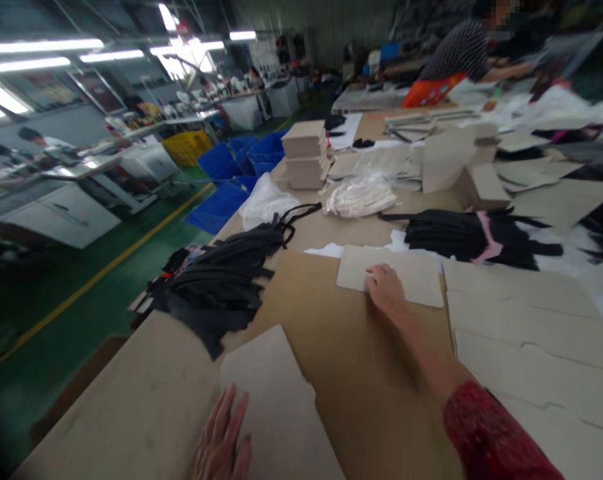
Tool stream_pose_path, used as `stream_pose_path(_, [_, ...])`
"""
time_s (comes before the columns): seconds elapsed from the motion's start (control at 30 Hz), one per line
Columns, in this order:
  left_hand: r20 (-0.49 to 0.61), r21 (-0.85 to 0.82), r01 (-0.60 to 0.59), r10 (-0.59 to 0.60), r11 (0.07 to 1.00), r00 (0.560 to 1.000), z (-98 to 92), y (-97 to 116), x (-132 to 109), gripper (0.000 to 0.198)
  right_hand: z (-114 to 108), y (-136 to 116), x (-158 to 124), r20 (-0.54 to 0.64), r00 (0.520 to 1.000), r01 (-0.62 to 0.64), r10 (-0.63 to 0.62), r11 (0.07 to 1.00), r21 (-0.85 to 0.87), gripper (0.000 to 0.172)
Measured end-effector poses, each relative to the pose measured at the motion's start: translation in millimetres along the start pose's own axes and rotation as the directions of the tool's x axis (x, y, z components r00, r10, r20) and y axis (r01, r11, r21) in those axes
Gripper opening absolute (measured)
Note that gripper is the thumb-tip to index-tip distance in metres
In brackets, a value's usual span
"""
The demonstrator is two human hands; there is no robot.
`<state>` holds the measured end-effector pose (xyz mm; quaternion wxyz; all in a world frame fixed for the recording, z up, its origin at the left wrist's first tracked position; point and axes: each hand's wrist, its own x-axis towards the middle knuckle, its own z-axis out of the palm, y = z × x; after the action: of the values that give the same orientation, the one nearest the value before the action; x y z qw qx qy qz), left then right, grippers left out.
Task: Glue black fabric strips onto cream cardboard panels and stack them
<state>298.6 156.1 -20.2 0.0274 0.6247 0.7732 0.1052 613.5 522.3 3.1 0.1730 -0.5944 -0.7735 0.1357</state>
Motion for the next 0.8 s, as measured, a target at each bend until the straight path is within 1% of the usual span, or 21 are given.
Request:
stream_pose_path(0.07, [0.006, 0.000, -0.047, 0.047, 0.999, 0.999, -5.9, 6, -9, 0.061, 16, -34, -55, 0.140, 0.982, 0.108, -0.126, 0.986, 0.127, 0.027])
stream_pose_path(0.13, [-0.029, 0.011, -0.086, 0.086, 0.996, 0.996, -11.1, 12, -9, 0.064, 26, -68, -116, 0.233, 0.942, 0.180, -0.242, 0.950, 0.255, 0.024])
stream_pose_path(0.17, [-0.038, 0.019, -0.098, 0.099, 0.995, 0.994, -13.2, 14, -8, 0.064, 29, -83, -145, 0.238, 0.931, 0.183, -0.277, 0.918, 0.353, 0.026])
stream_pose_path(0.2, [-0.039, 0.028, -0.103, 0.104, 0.994, 0.994, -14.8, 16, -6, 0.065, 32, -97, -171, 0.243, 0.929, 0.167, -0.278, 0.903, 0.396, 0.028])
stream_pose_path(0.23, [-0.034, 0.036, -0.105, 0.106, 0.994, 0.994, -16.0, 17, -5, 0.065, 33, -108, -192, 0.232, 0.937, 0.151, -0.259, 0.904, 0.399, 0.029])
stream_pose_path(0.27, [-0.029, 0.043, -0.107, 0.108, 0.993, 0.994, -16.7, 17, -4, 0.065, 35, -118, -208, 0.207, 0.949, 0.143, -0.238, 0.909, 0.391, 0.031])
stream_pose_path(0.33, [-0.028, 0.054, -0.111, 0.112, 0.992, 0.993, -17.1, 17, -3, 0.065, 36, -130, -228, 0.131, 0.974, 0.134, -0.187, 0.933, 0.333, 0.034])
stream_pose_path(0.4, [-0.034, 0.062, -0.116, 0.118, 0.991, 0.992, -16.9, 16, -4, 0.064, 37, -138, -237, 0.039, 0.987, 0.138, -0.157, 0.944, 0.299, 0.032])
stream_pose_path(0.43, [-0.038, 0.067, -0.117, 0.120, 0.991, 0.992, -16.9, 16, -5, 0.063, 37, -141, -241, 0.002, 0.989, 0.141, -0.148, 0.942, 0.305, 0.027])
stream_pose_path(0.5, [-0.039, 0.073, -0.118, 0.121, 0.990, 0.992, -16.8, 16, -6, 0.063, 36, -148, -247, -0.024, 0.989, 0.145, -0.147, 0.915, 0.377, 0.020])
stream_pose_path(0.57, [-0.050, 0.083, -0.112, 0.117, 0.990, 0.992, -16.0, 16, -6, 0.064, 34, -151, -252, 0.034, 0.990, 0.099, -0.134, 0.861, 0.498, 0.022])
stream_pose_path(0.63, [-0.077, 0.099, -0.112, 0.120, 0.989, 0.990, -13.5, 13, -6, 0.066, 29, -145, -247, 0.139, 0.987, -0.016, -0.082, 0.804, 0.594, 0.021])
stream_pose_path(0.7, [-0.107, 0.111, -0.125, 0.137, 0.986, 0.985, -9.1, 8, -4, 0.068, 16, -128, -227, 0.195, 0.981, -0.115, -0.013, 0.768, 0.630, 0.020])
stream_pose_path(0.73, [-0.120, 0.115, -0.137, 0.151, 0.984, 0.981, -6.4, 5, -3, 0.068, 7, -114, -211, 0.188, 0.982, -0.132, 0.016, 0.769, 0.625, 0.021])
stream_pose_path(0.8, [-0.141, 0.119, -0.167, 0.183, 0.979, 0.973, -0.9, -3, 1, 0.070, -18, -81, -171, 0.140, 0.990, -0.102, 0.027, 0.818, 0.567, 0.024])
